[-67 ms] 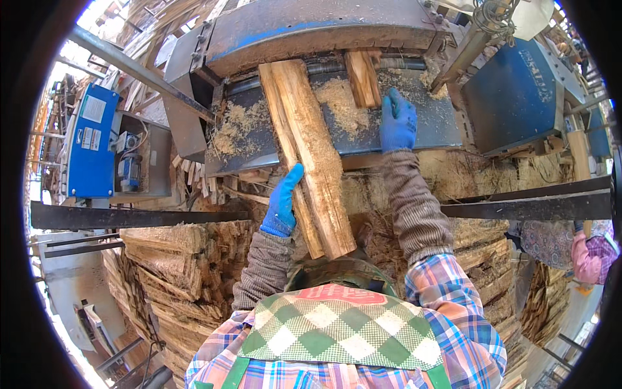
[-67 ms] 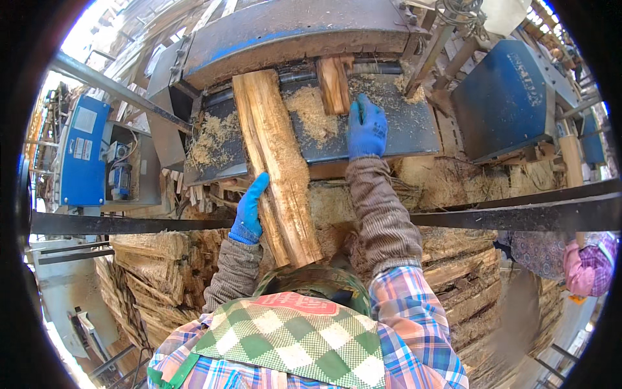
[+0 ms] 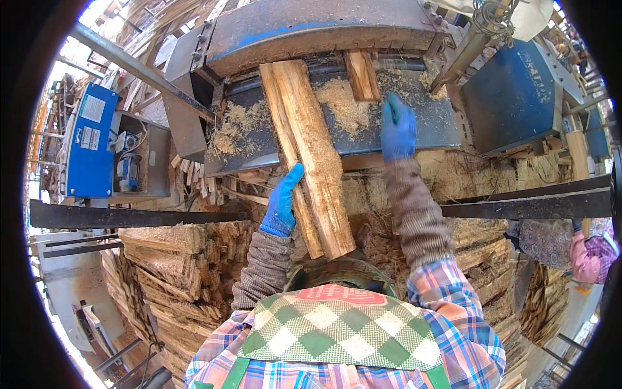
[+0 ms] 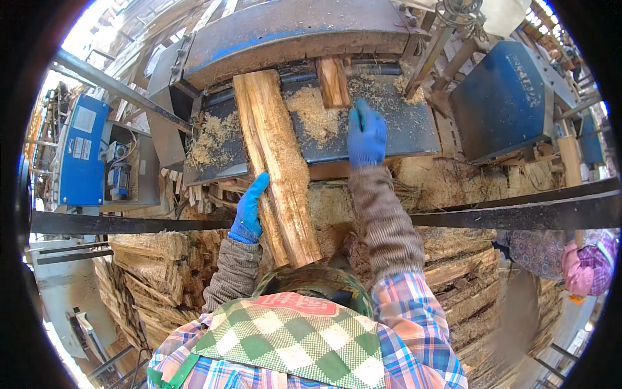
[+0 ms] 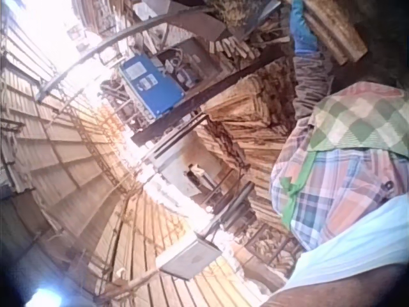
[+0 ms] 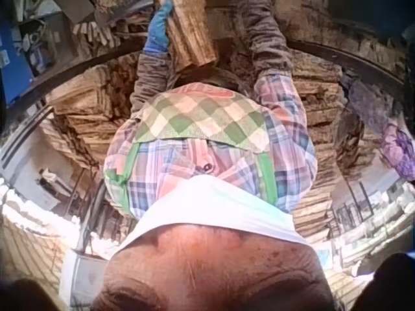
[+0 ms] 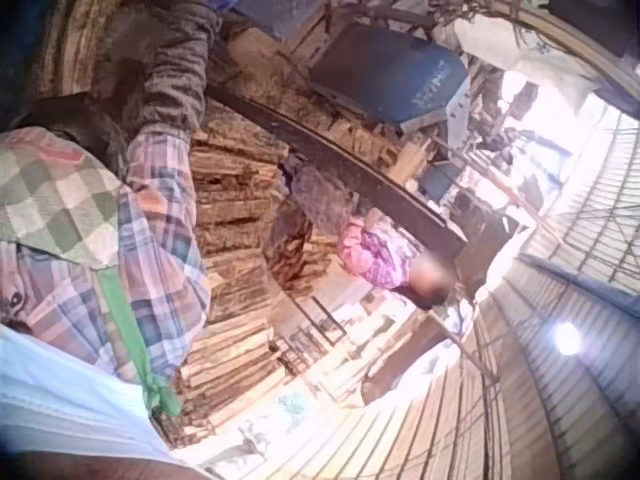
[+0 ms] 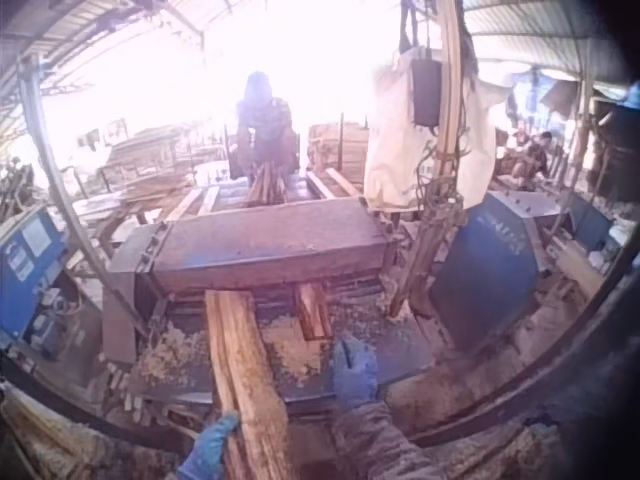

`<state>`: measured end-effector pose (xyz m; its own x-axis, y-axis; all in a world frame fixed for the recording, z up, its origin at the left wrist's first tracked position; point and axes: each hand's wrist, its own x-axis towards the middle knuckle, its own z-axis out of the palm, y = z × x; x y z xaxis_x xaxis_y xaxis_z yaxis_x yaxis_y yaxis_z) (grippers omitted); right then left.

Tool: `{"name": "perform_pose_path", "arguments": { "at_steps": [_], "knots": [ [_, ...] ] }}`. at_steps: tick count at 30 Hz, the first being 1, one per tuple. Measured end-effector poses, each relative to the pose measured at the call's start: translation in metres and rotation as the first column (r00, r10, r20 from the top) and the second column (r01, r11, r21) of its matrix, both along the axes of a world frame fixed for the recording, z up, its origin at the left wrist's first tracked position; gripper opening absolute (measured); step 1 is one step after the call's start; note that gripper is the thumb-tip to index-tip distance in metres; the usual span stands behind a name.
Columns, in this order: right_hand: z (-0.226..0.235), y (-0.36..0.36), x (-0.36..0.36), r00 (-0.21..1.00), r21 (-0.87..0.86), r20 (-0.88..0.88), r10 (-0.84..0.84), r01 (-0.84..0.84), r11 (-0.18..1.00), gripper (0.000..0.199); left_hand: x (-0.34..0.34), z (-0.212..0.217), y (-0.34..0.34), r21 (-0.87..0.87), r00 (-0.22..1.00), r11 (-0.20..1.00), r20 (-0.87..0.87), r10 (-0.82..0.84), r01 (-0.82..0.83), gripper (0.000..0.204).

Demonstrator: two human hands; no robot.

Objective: The person repeatedly picks up wooden planks, places them into a planer machine, and stacks the processed planks on a nearby pile. The cycle of feeding and stacking continues throughout the clip.

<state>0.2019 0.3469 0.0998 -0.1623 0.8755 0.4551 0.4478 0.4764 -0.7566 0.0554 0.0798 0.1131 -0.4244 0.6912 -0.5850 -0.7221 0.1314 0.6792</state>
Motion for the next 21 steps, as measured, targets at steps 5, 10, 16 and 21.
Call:
{"name": "perform_pose_path", "arguments": {
  "at_steps": [5,10,16,21],
  "knots": [
    [0.008,-0.173,0.055,0.836,-0.523,-0.403,0.372,-0.544,0.656,0.062,0.003,-0.014,-0.006,0.112,0.988,0.994,-0.155,0.026,-0.009,0.057],
    [0.016,-0.244,0.083,0.867,-0.597,-0.475,0.152,-0.444,0.668,0.059,0.033,0.037,0.006,0.384,0.992,0.922,0.127,-0.008,-0.042,0.083],
    [0.037,-0.205,0.122,0.915,-0.573,-0.399,0.056,-0.296,0.764,0.051,0.016,0.011,-0.006,0.164,0.999,0.986,-0.033,0.023,-0.017,0.090],
    [0.035,-0.153,0.111,0.956,-0.571,-0.294,0.017,-0.190,0.799,0.052,0.007,-0.001,0.007,-0.034,0.960,0.992,-0.258,0.110,-0.123,0.074]
  ]
}}
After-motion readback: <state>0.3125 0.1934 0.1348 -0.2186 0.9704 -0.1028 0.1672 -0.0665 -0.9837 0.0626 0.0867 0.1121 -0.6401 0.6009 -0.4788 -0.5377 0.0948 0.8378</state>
